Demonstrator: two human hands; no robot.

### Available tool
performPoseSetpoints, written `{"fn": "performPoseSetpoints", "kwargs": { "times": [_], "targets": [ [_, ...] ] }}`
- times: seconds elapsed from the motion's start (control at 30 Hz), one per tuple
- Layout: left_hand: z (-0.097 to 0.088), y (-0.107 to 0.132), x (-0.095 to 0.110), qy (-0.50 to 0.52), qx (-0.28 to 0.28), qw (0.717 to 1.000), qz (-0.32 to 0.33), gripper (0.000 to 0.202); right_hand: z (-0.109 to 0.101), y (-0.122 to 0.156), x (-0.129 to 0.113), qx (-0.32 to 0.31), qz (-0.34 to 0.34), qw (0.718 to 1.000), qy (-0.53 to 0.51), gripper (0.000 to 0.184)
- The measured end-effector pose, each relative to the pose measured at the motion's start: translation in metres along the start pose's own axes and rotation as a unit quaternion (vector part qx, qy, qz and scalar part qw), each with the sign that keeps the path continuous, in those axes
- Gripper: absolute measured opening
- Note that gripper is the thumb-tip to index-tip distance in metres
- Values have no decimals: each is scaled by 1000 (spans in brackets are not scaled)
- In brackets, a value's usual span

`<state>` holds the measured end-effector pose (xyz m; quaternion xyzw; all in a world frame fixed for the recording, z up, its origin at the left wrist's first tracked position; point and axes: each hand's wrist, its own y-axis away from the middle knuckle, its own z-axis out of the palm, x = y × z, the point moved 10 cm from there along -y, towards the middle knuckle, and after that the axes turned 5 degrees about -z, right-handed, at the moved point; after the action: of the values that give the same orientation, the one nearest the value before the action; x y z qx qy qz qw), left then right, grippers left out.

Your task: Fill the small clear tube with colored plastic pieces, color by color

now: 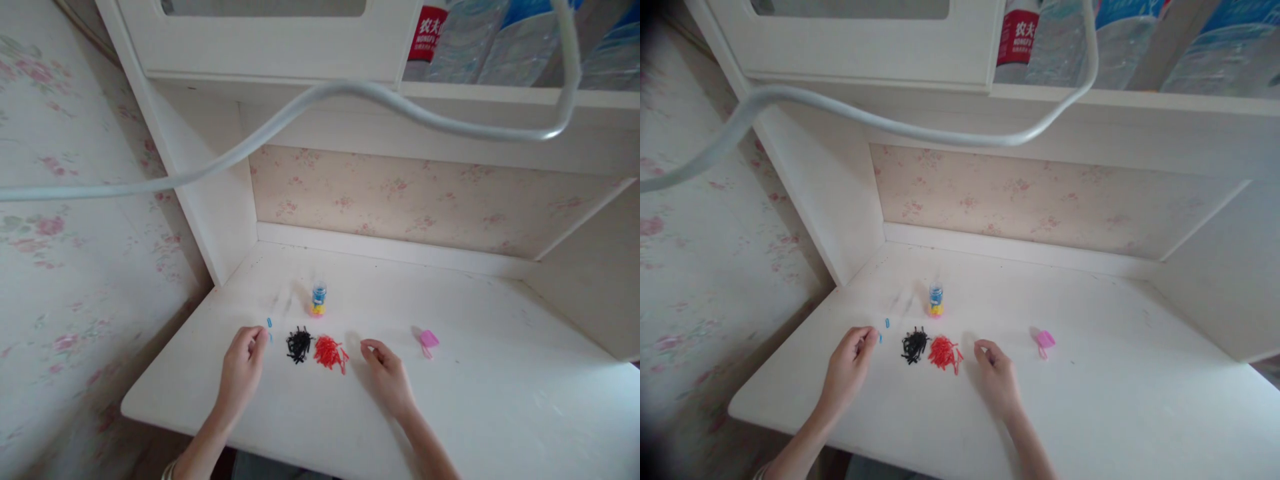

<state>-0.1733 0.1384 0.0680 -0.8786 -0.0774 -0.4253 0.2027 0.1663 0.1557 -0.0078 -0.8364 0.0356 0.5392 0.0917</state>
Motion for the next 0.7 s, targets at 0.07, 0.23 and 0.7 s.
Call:
{"fn": "performPoseSetpoints", "kwargs": {
  "times": [0.07,0.23,0.7],
  "targets": [
    [10,-16,37,10,-6,999,41,29,1,7,-1,-3,-21,1000,22,42],
    [45,-53,104,37,-14,993,108,26,8,7,-7,-28,-38,997,54,41],
    [91,-78,111,-9,-23,993,113,24,9,4,-7,-45,-57,996,56,37]
  ]
}}
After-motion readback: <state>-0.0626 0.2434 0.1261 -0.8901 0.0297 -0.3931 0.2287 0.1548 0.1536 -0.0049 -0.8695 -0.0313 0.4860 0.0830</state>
